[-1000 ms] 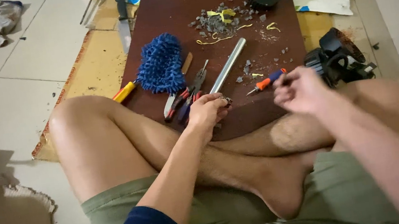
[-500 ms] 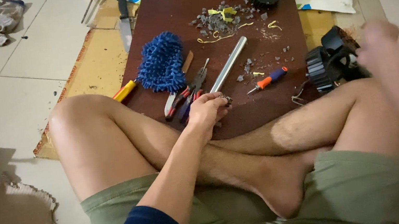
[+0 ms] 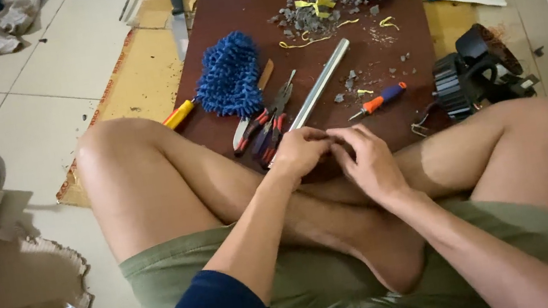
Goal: The person is sitting on the floor and using various hand tools to repair or assemble an electronic device on a wooden board.
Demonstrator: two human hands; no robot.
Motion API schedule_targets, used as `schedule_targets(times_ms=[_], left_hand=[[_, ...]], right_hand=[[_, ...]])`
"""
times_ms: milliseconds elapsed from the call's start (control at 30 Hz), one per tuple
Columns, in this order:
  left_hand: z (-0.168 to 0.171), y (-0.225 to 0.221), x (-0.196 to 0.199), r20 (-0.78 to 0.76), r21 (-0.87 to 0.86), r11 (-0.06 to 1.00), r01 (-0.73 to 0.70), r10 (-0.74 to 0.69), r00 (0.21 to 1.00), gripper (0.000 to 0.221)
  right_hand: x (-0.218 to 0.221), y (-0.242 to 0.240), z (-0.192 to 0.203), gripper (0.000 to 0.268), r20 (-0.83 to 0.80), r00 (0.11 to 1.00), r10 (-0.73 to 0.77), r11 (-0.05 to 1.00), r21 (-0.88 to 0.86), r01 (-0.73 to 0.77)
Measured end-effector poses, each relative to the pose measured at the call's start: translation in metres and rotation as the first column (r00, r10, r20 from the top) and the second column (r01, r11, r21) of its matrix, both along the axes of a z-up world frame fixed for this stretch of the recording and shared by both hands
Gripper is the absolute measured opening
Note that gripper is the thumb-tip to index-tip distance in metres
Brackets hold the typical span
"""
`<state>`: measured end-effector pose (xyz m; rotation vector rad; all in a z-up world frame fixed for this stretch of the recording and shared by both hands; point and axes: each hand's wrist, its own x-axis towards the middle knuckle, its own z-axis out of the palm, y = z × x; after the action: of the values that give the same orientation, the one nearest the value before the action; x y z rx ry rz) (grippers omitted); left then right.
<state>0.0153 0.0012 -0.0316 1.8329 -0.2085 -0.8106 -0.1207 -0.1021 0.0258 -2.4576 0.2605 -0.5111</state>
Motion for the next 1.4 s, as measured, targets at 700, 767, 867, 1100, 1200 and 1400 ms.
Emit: schedule_targets(times_ms=[700,767,867,1100,1200,1400], left_hand=[[0.093,0.028,-0.029,-0.194,-0.126,0.992,-0.023,-0.002,0.981,0.065],[0.097,0.024,-0.033,-0.174,-0.112,0.994,0.011,-0.031,0.984,0.064],[0.075,0.016,-0.026,-0.134,-0.063,0.997,0.041,-0.049,0.990,0.055],[0.023,-0.001,-0.006,0.041,0.155,0.983,0.101,-0.109,0.993,0.034],[0.061,0.010,-0.020,0.088,0.246,0.962,0.116,-0.142,0.986,0.038],[0.069,0.016,-0.019,0.107,0.188,0.982,0.001,-0.022,0.994,0.032]], right_hand=[[0.004,-0.017,0.024,0.017,-0.339,0.941,-0.014,0.827,0.525,0.202],[0.003,-0.022,0.017,0.017,-0.331,0.944,-0.022,0.838,0.508,0.197],[0.003,-0.022,0.010,0.017,-0.313,0.949,-0.023,0.844,0.503,0.187],[0.011,-0.029,0.004,0.014,-0.376,0.927,-0.015,0.916,0.367,0.164],[0.009,-0.020,0.019,0.019,-0.456,0.888,-0.066,0.918,0.322,0.234],[0.020,-0.009,0.037,0.047,-0.649,0.757,-0.084,0.962,0.146,0.231]])
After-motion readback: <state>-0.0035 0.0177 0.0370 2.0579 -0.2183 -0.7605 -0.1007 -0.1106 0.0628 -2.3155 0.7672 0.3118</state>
